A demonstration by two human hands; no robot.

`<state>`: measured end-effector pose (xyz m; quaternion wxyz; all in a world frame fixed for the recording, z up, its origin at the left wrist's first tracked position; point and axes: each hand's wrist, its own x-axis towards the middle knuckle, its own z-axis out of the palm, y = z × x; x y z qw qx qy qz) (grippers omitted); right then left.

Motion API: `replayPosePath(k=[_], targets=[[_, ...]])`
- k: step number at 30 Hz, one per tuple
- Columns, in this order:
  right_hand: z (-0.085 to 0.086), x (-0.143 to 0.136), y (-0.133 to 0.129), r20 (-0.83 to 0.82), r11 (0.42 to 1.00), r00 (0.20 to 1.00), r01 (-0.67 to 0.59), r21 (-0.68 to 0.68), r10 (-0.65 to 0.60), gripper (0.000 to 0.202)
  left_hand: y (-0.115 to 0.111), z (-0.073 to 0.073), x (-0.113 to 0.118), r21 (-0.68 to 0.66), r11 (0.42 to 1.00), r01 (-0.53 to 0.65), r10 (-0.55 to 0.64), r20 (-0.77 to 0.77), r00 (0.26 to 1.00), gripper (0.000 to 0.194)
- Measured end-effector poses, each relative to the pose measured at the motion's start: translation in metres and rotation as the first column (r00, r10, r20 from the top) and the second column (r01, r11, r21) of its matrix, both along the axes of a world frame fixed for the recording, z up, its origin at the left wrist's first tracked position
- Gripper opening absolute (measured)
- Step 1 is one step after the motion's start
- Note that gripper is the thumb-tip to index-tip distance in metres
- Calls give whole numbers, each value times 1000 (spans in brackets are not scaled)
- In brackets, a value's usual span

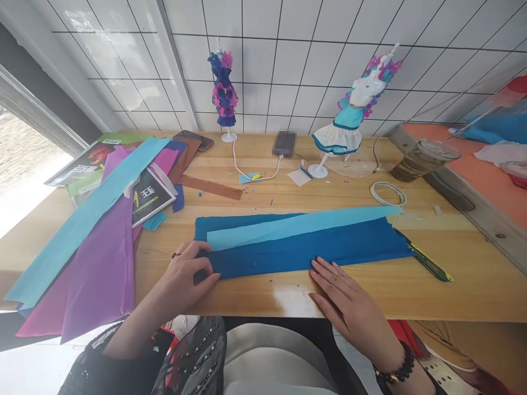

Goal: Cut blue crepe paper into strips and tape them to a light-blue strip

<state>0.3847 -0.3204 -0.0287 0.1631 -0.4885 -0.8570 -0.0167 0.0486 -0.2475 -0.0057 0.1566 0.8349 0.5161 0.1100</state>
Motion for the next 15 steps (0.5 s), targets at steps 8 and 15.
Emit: replayPosePath(k=[8,15], targets=[[1,0,1,-29,1000,1000,1,-11,-2,38,0,-3,0,19,1000,-7,7,6,1000,25],[1,0,0,-26,1000,1000,-2,10,3,38,-3,-6,-2,64,997,-51,51,-2,999,28]])
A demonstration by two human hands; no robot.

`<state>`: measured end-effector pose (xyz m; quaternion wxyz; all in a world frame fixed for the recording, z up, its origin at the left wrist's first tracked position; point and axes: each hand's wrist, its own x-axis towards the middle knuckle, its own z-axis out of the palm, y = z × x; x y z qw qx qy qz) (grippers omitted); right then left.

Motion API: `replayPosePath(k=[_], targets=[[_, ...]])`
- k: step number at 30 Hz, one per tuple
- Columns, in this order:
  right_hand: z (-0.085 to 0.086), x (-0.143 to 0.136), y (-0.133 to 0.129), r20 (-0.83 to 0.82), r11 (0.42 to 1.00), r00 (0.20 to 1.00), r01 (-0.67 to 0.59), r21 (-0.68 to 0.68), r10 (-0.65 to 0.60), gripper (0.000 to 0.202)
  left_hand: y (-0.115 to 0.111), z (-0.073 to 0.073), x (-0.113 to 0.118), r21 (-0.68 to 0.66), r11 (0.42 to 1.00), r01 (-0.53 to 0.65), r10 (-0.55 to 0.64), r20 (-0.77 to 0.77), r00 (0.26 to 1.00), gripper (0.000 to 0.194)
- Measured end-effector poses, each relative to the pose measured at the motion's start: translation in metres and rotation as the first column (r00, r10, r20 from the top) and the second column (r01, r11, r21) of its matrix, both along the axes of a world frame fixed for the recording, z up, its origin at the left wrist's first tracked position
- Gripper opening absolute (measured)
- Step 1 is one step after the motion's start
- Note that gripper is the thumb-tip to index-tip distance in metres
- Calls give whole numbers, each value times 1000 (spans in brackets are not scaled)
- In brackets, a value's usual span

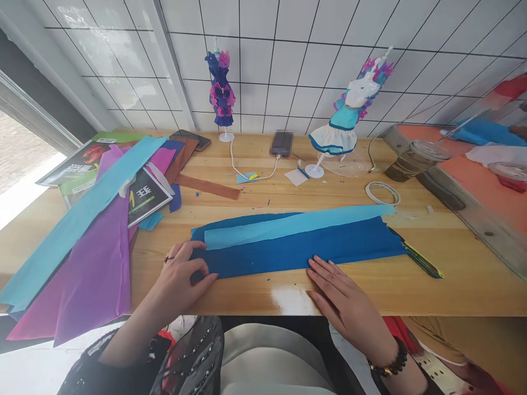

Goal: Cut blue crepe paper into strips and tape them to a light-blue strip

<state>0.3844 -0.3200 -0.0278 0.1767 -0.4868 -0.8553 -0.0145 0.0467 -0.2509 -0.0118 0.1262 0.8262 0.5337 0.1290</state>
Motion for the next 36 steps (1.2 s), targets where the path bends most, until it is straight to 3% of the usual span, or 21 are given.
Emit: replayPosePath(k=[8,19,36], targets=[[-1,1,0,4,1000,1000,3,-7,-3,39,-6,-5,-6,46,997,-56,54,34,998,27],[-4,2,0,18,1000,1000,-7,-6,7,39,-14,7,-10,-46,994,-101,103,61,993,27],[-7,3,-1,39,1000,999,-11,13,10,38,-16,-3,-21,-7,988,-157,157,48,986,31]])
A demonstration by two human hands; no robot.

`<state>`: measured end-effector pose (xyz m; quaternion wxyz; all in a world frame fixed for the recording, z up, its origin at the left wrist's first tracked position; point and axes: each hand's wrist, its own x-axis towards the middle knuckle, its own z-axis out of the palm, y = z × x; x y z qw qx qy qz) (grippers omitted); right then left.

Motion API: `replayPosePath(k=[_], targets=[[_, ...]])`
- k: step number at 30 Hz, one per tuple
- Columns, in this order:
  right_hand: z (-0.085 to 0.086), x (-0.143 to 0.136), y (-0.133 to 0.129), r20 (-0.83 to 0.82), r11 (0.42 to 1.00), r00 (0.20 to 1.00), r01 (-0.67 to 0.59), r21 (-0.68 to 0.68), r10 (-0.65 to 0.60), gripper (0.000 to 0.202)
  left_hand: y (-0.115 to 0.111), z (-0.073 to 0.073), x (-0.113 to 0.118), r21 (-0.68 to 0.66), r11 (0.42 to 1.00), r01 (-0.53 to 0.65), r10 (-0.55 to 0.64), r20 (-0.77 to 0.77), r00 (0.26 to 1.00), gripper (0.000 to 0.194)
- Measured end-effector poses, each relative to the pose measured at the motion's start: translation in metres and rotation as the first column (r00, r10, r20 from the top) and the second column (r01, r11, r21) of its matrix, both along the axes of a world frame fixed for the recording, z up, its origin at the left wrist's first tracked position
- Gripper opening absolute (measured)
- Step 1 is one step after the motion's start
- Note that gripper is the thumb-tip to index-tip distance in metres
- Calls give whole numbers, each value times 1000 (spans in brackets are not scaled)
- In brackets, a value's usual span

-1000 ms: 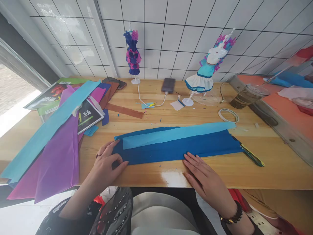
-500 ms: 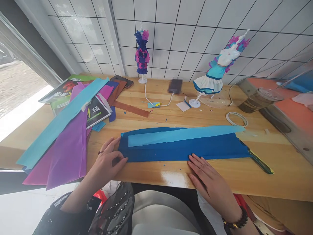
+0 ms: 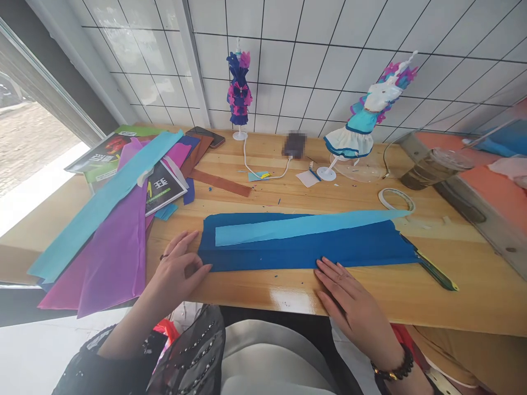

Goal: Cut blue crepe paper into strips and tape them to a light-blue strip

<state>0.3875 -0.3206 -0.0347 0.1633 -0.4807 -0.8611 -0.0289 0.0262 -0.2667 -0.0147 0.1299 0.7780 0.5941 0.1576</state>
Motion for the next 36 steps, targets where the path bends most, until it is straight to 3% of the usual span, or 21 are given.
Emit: replayPosePath(k=[11,16,22,28,36], targets=[[10,-6,0,17,997,1000,16,70,-17,35,9,-21,-13,172,983,68,-50,-106,993,28],[12,-7,0,40,996,999,24,88,-27,35,15,-34,-19,320,945,67,-29,-121,992,22],[16,-8,1,21,996,998,62,61,-64,40,10,-26,-5,369,906,207,-151,-174,973,29],[17,-18,2,-33,986,992,128,107,-125,34,7,-24,12,448,824,348,-265,-239,934,39],[15,-26,6,-37,979,985,169,116,-166,30,6,-20,15,452,799,397,-318,-243,917,32]])
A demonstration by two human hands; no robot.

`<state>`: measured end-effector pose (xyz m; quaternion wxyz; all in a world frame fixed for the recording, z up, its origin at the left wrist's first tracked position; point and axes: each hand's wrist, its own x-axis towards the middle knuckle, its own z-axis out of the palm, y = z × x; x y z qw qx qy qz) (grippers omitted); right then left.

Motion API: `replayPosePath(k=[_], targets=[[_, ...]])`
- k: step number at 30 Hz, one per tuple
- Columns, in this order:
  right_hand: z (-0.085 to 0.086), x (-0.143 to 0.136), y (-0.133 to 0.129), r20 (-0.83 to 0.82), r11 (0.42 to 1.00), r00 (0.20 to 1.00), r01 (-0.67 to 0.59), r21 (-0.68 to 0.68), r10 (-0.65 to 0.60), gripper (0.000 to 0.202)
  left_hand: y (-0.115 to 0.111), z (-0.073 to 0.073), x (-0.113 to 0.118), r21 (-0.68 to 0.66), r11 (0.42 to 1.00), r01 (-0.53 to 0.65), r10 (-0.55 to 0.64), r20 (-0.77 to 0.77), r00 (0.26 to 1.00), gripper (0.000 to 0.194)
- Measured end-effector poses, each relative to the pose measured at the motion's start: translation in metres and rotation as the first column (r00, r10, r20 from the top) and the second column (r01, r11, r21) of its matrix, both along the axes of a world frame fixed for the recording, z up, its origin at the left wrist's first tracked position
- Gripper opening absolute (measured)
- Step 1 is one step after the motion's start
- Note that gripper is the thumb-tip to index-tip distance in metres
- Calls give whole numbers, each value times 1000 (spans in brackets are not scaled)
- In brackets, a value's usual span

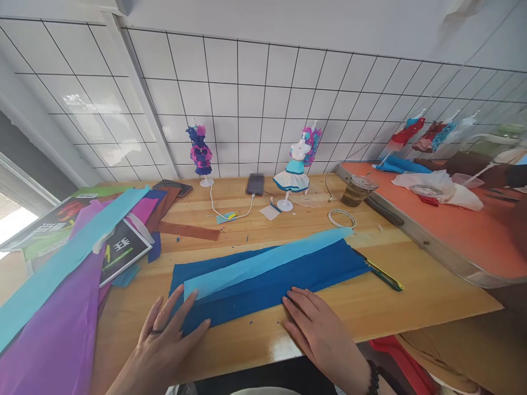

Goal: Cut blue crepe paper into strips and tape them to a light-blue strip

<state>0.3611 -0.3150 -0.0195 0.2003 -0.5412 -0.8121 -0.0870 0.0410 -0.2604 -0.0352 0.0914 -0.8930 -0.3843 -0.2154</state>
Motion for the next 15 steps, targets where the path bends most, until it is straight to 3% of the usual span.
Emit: replayPosePath(k=[8,15], targets=[[2,-1,1,46,999,999,-24,32,22,27,-9,17,11,41,997,64,-60,-93,994,30],[5,-7,2,49,996,999,3,89,-8,24,-22,19,31,48,997,68,-58,-191,980,35]])
